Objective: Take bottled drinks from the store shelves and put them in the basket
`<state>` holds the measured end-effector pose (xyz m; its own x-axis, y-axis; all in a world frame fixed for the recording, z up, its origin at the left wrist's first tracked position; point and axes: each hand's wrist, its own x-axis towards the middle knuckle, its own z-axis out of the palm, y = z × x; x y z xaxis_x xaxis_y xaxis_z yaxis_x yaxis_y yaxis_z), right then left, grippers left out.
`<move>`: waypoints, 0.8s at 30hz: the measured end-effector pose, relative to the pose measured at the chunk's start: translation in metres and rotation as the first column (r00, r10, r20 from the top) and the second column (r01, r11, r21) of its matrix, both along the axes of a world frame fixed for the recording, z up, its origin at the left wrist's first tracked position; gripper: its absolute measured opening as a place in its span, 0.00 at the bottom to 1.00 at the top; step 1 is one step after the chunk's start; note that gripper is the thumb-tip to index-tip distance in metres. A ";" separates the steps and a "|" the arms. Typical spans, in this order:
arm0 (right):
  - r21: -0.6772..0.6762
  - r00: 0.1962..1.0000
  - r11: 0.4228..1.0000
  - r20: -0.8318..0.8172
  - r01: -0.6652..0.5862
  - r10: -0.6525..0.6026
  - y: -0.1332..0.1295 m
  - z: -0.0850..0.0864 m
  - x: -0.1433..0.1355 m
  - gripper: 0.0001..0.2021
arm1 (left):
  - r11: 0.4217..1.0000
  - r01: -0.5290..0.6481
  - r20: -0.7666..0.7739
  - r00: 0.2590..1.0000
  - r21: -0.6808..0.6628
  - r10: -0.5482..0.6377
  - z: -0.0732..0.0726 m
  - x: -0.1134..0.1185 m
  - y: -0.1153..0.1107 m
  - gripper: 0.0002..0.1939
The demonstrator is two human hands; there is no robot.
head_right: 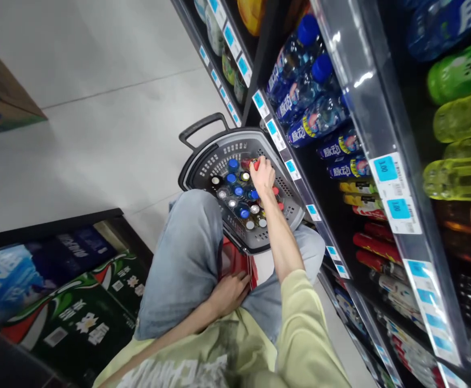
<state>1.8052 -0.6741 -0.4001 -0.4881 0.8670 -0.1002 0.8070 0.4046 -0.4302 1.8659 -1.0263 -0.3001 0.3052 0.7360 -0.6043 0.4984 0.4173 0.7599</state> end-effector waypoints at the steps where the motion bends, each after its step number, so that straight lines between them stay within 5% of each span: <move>1: -0.007 1.000 1.000 0.003 -0.029 0.029 0.004 -0.007 0.000 0.17 | 1.000 -0.012 0.013 1.000 -0.007 0.012 0.001 -0.001 0.001 0.16; 6: -0.127 0.981 0.983 0.127 -0.132 0.148 0.015 -0.039 -0.001 0.15 | 0.998 -0.020 0.042 0.999 -0.059 0.023 0.001 -0.001 0.001 0.14; 12: -0.206 0.985 0.975 0.132 -0.079 0.107 0.011 -0.076 -0.008 0.21 | 0.995 -0.054 0.074 0.995 -0.084 0.060 0.005 -0.006 0.003 0.11; 18: -0.247 0.972 0.967 0.202 -0.067 0.119 0.010 -0.103 -0.012 0.20 | 0.970 0.225 -0.028 0.973 -0.095 -0.229 0.012 -0.010 0.011 0.17; 24: -0.312 0.975 0.943 0.146 -0.115 0.167 0.015 -0.115 -0.002 0.22 | 0.960 0.267 -0.042 0.961 -0.083 -0.272 0.013 -0.011 0.013 0.16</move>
<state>1.8033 -0.6594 -0.5154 -0.5564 0.7073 -0.4361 0.8222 0.3928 -0.4119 1.8551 -1.0130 -0.2867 0.4520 0.5824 -0.6757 0.6390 0.3172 0.7008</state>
